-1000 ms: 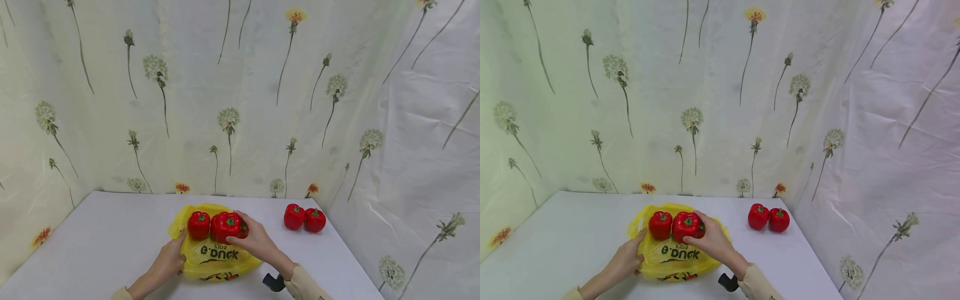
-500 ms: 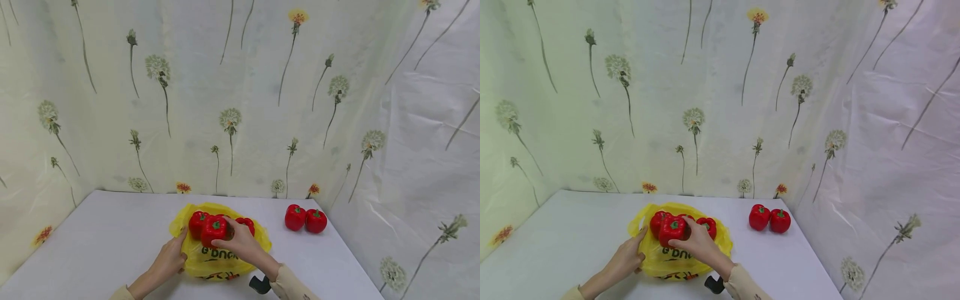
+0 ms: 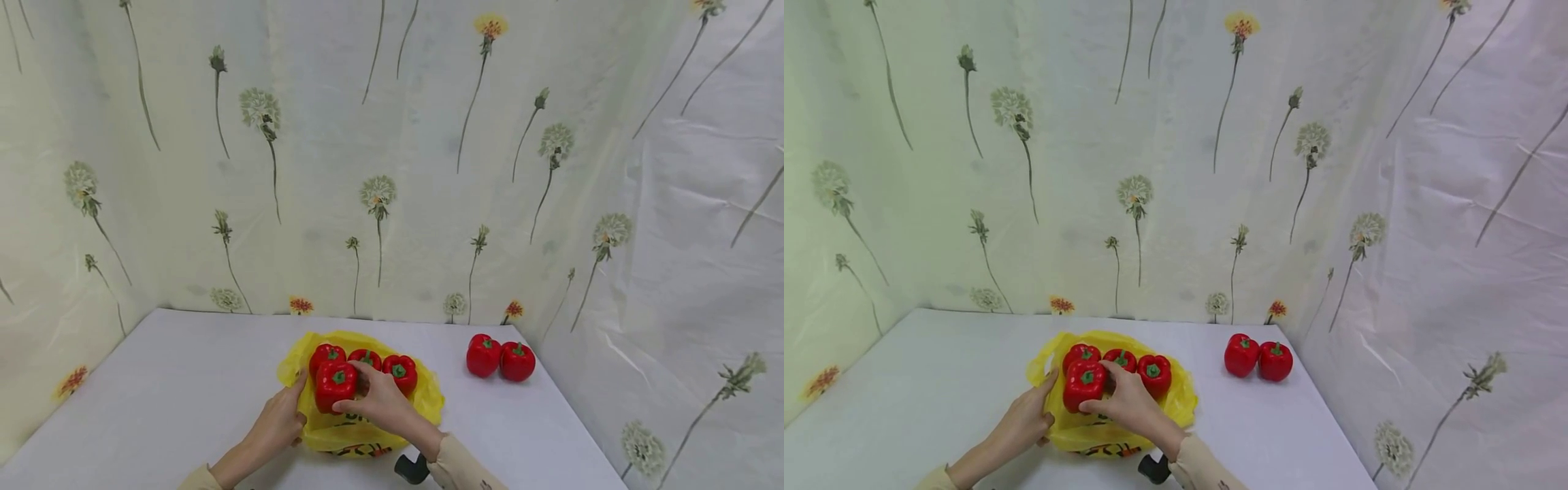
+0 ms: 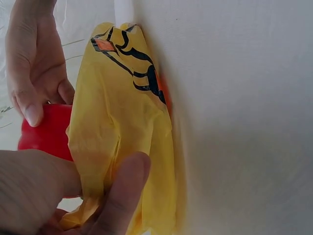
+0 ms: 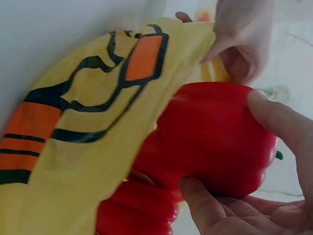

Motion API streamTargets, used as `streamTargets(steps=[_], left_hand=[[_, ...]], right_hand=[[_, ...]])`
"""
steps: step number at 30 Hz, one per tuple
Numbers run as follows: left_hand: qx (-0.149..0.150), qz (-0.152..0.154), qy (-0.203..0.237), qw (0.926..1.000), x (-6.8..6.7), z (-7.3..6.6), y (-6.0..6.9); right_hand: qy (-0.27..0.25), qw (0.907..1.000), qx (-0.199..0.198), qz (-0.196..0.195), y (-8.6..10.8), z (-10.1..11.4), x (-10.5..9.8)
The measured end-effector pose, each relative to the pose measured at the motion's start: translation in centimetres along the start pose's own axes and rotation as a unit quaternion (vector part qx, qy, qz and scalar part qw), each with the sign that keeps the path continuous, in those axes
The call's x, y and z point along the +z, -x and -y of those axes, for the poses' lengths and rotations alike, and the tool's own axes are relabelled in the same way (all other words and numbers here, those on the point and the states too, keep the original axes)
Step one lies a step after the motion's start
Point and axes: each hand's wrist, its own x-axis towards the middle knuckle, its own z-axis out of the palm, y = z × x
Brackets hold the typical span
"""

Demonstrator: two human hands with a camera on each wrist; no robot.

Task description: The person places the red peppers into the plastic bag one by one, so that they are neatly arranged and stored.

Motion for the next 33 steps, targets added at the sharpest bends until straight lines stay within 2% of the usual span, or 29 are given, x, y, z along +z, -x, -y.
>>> streamTargets(steps=[10, 18, 27, 33], left_hand=[[-0.004, 0.002, -0.011, 0.9999, 0.1, 0.1, 0.0], [0.000, 0.005, -0.011, 0.9999, 0.1, 0.0, 0.0], [0.017, -0.005, -0.033, 0.9993, 0.3, 0.2, 0.1], [0.015, -0.005, -0.026, 0.9995, 0.3, 0.3, 0.1]], right_hand=[[0.023, 0.9991, 0.032, 0.016, -0.4, -1.4, 1.7], [0.016, 0.9979, 0.061, 0.018, -0.6, -1.2, 2.5], [0.038, 0.9975, 0.057, 0.016, -0.6, -0.8, 2.6], [0.044, 0.9971, 0.053, 0.031, -0.9, -0.8, 2.6]])
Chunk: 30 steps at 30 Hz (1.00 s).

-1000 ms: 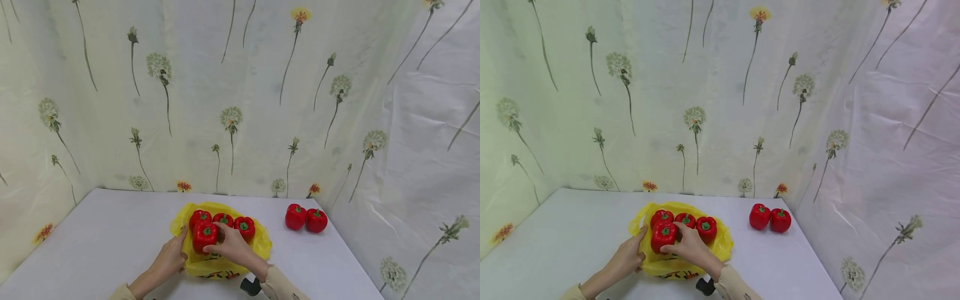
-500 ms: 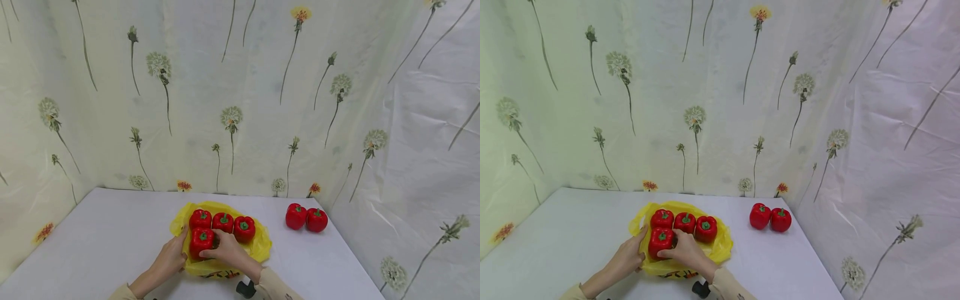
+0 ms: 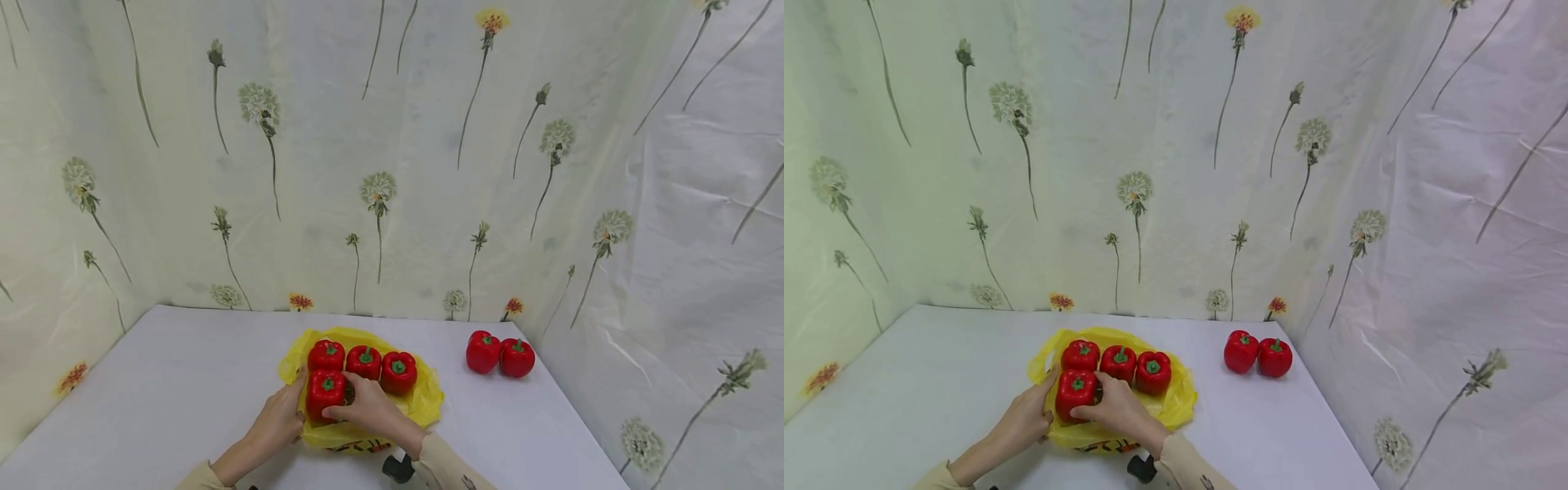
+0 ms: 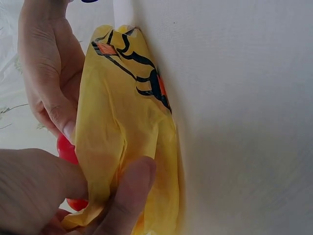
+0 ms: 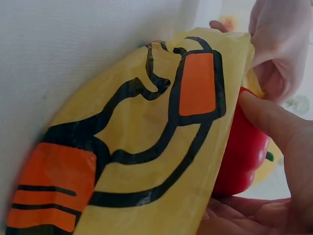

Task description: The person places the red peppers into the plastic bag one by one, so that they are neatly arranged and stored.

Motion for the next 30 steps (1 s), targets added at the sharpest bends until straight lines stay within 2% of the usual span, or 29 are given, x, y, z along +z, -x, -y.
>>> streamTargets(steps=[9, 17, 22, 30], left_hand=[[0.005, -0.002, -0.014, 0.9999, 0.1, 0.0, 0.1], [0.002, 0.000, 0.002, 1.0000, 0.2, 0.0, -0.1], [-0.002, -0.003, 0.004, 1.0000, 0.1, 0.1, -0.1], [-0.015, 0.001, -0.001, 0.9999, 0.2, 0.0, -0.1]], right_hand=[[-0.003, 0.9998, -0.002, 0.019, 0.2, -0.8, -0.2], [-0.027, 0.9985, -0.008, 0.046, 1.0, -1.5, -1.2], [-0.033, 0.9987, -0.019, 0.033, 1.3, -2.2, -1.9], [-0.069, 0.9971, -0.032, 0.012, 2.2, -2.7, -3.6]])
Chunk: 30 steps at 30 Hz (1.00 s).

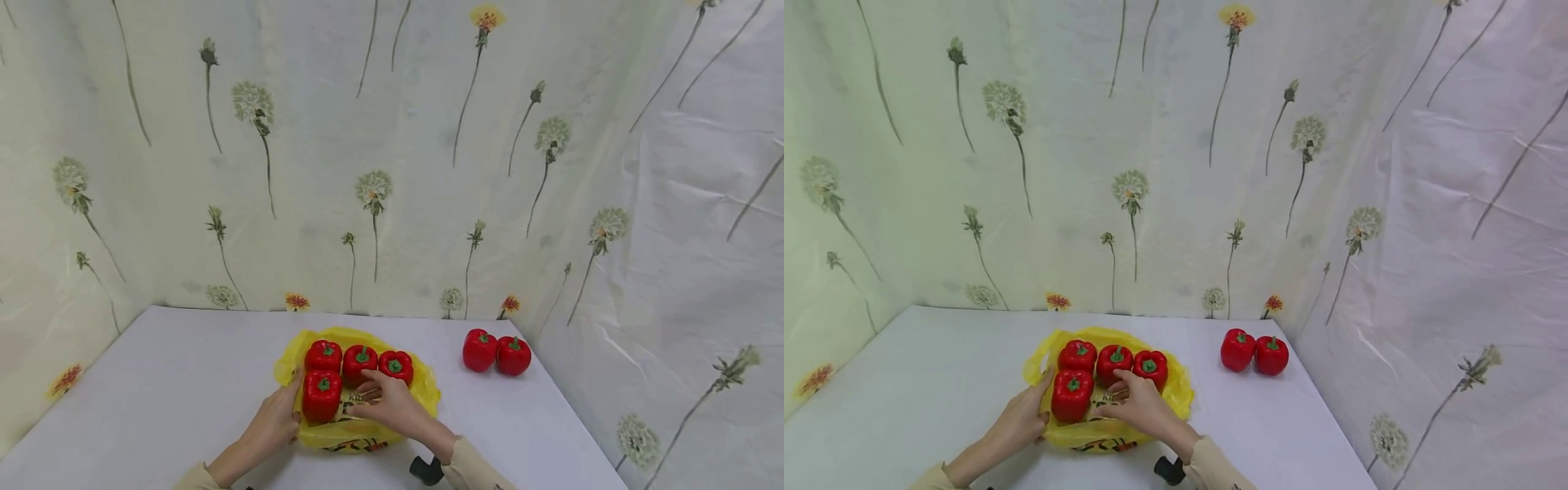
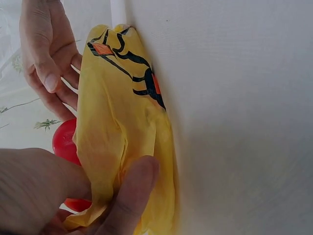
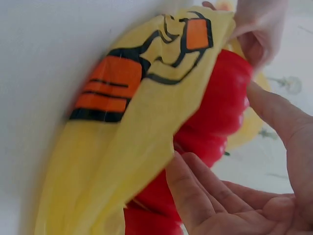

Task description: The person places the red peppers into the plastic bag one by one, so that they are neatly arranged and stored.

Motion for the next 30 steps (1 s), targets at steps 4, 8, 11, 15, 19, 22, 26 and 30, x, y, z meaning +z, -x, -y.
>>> streamTargets(steps=[4, 8, 11, 15, 19, 22, 26, 30], left_hand=[[0.003, -0.003, -0.007, 1.0000, 0.1, 0.1, 0.1], [0.006, -0.004, -0.011, 0.9999, 0.3, 0.3, 0.1], [0.002, 0.000, -0.011, 0.9999, 0.3, 0.3, 0.1], [0.003, 0.000, -0.016, 0.9999, 0.3, 0.4, 0.1], [0.002, -0.002, -0.021, 0.9998, 0.3, 0.4, 0.0], [-0.002, 0.001, -0.019, 0.9998, 0.4, 0.5, 0.0], [-0.002, 0.002, -0.024, 0.9997, 0.4, 0.5, 0.0], [-0.006, 0.004, -0.024, 0.9997, 0.5, 0.5, -0.1]], right_hand=[[-0.010, 0.9998, 0.004, -0.017, 0.6, 0.0, -1.0], [-0.022, 0.9993, 0.002, -0.032, 1.4, -0.2, -2.2], [-0.016, 0.9987, -0.004, -0.047, 1.9, -0.4, -3.1], [-0.001, 0.9973, -0.003, -0.073, 2.4, -0.8, -4.6], [-0.007, 0.9947, 0.016, -0.101, 2.9, -1.4, -6.0], [-0.022, 0.9904, 0.035, -0.132, 3.2, -2.0, -6.9], [-0.036, 0.9836, 0.045, -0.171, 3.5, -2.8, -7.9], [-0.037, 0.9788, 0.052, -0.195, 4.0, -3.7, -9.1]])
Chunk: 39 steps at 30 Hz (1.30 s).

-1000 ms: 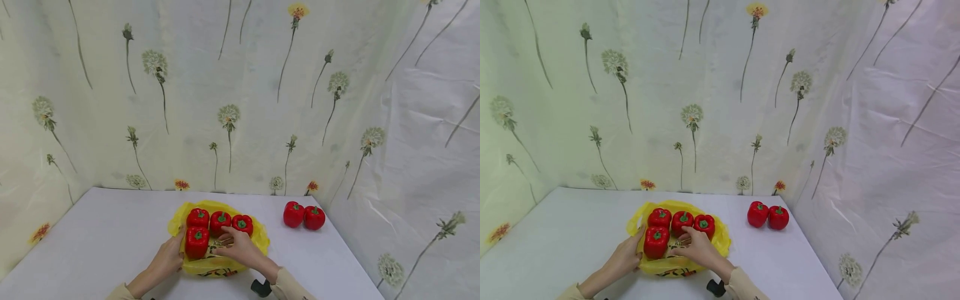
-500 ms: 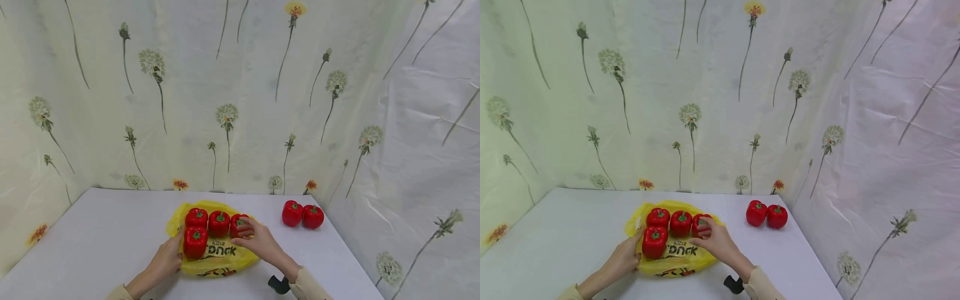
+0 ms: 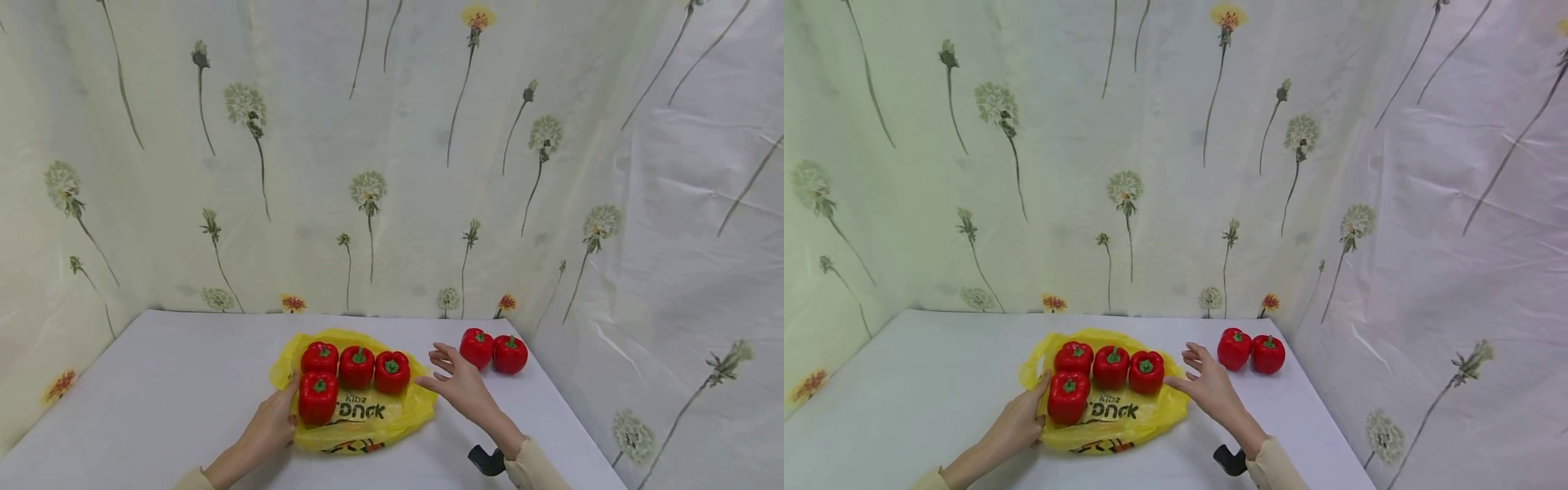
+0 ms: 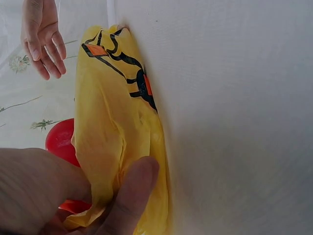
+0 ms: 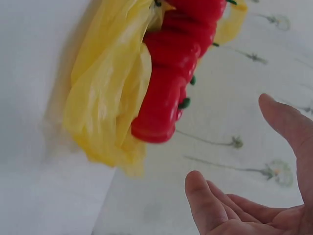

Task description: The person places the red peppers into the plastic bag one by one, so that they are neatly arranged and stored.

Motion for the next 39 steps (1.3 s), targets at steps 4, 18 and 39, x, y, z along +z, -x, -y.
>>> streamTargets(steps=[4, 18, 39], left_hand=[[-0.001, 0.005, 0.004, 1.0000, 0.2, 0.1, 0.0], [0.001, 0.010, 0.014, 0.9998, 0.0, 0.1, 0.2], [0.010, -0.006, 0.007, 0.9999, -0.1, 0.2, -0.1]], right_hand=[[0.013, 0.9997, 0.012, -0.017, -0.1, -0.7, -1.5], [0.080, 0.9939, 0.050, -0.057, -0.8, -2.2, -5.8], [0.154, 0.9816, 0.080, -0.079, -3.7, -5.7, -7.9]])
